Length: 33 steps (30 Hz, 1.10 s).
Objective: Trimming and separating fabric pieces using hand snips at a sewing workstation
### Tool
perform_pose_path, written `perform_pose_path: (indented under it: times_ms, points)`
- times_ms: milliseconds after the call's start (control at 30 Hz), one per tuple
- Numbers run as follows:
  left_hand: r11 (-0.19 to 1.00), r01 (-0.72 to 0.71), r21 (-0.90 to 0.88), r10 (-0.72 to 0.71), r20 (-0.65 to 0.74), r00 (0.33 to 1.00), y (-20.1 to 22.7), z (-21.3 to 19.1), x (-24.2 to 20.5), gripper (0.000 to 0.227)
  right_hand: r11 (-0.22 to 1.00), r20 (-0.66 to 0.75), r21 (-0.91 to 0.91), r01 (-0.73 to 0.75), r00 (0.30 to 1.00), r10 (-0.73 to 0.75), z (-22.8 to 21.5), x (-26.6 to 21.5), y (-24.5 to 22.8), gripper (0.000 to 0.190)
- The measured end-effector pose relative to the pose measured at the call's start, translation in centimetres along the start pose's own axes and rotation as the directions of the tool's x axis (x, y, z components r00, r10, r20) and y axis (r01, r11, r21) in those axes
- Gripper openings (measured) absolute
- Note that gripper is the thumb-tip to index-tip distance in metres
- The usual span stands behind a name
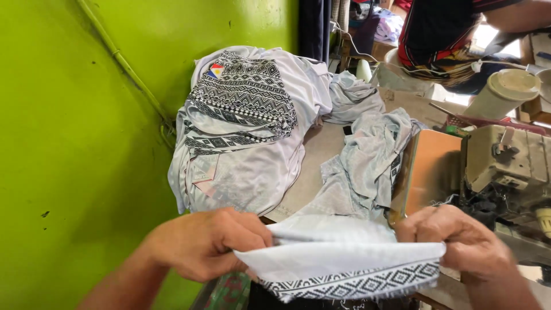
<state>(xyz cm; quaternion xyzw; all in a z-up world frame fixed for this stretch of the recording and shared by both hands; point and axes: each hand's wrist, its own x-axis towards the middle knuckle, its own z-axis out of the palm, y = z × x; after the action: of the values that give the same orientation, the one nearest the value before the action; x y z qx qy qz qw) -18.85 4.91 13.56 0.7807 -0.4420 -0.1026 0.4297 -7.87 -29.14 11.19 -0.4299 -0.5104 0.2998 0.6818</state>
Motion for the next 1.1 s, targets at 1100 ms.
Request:
perform_pose_path:
  times_ms: [1100]
  points:
    - [0.17, 0.628, 0.76, 0.106, -0.647, 0.755, -4.9, -23.8, -4.2, 0.039, -0.256, 0.126, -0.967, 0.009, 0.885, -0.448, -11.3, 22.5, -1.6, 0.029]
